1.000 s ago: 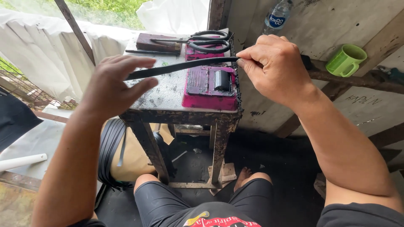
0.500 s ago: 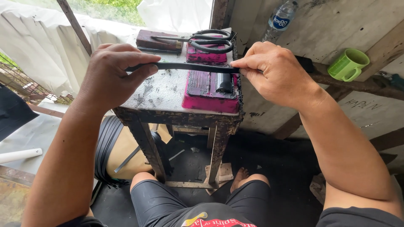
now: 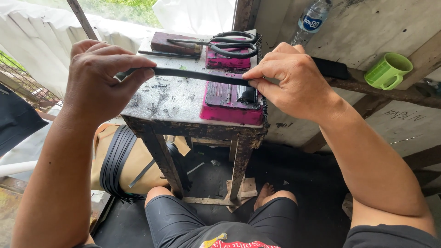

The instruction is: The person is applying dye to leather strips by pulling them through a manual applicator and then hanging them on a rack with clothespins to dry.

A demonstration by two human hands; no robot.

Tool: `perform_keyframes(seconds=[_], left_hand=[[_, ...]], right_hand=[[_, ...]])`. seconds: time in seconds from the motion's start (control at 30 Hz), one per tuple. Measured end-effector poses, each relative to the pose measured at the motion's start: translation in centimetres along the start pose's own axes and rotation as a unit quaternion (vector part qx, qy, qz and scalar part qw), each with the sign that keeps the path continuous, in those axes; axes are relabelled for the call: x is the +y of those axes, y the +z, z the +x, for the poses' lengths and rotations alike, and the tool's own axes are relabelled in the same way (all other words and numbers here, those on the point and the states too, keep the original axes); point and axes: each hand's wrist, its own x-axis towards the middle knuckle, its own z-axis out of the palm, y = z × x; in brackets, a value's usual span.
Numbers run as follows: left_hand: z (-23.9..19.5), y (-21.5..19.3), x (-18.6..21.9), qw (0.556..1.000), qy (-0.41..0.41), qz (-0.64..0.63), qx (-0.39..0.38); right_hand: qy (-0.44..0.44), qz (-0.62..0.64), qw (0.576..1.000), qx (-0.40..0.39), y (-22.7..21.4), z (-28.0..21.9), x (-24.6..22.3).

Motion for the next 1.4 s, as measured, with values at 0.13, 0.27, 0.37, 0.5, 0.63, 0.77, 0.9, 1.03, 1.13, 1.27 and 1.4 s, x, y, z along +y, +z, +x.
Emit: perform_keyframes(seconds=[0.13, 0.27, 0.37, 0.5, 0.63, 0.77, 0.9, 1.03, 1.13, 1.27, 1.4], left_hand=[[-0.3, -0.4, 0.1, 1.0, 0.006, 0.018, -0.001], [-0.5, -0.5, 0.0, 0.999, 0.004, 0.038, -0.008], [-0.7, -0.5, -0.1, 0.999, 0.007, 0.049, -0.009], [-0.8, -0.3, -0.2, 0.998, 0.015, 0.063, -0.008], [-0.6, 0.2, 0.0, 0.998, 0.027, 0.065, -0.006], [0.0, 0.6, 0.7, 0.997, 0.028, 0.062, -0.02], [0.5, 1.5, 0.9, 0.995, 0.056, 0.082, -0.025], [1.4, 2.1, 1.9, 0.994, 0.06, 0.083, -0.036], [2.1, 2.6, 2.7, 0.994, 0.074, 0.07, -0.031], [3.2, 3.2, 3.9, 0.993, 0.095, 0.053, -0.036], [4.1, 4.1, 4.6, 0.993, 0.105, 0.03, -0.037]], right_hand=[[-0.008, 0.0, 1.0, 0.0, 0.4, 0.2, -0.4], [-0.001, 0.019, 1.0, -0.004, 0.7, 0.3, -0.5], [0.002, 0.025, 1.0, -0.007, 0.8, 0.3, -0.6], [0.0, 0.017, 1.0, -0.01, 0.7, 0.3, -0.5], [0.005, 0.007, 1.0, -0.008, 0.4, -0.1, -0.5], [0.002, 0.003, 1.0, -0.002, 0.2, -0.8, 0.0], [0.003, -0.012, 1.0, 0.015, -0.1, -1.8, 0.7], [0.013, -0.022, 1.0, 0.018, -0.8, -3.0, 1.2], [0.032, -0.025, 0.999, 0.025, -1.4, -4.0, 1.7], [0.054, -0.031, 0.998, 0.022, -2.3, -5.3, 2.2], [0.071, -0.035, 0.997, 0.025, -3.3, -6.4, 2.5]])
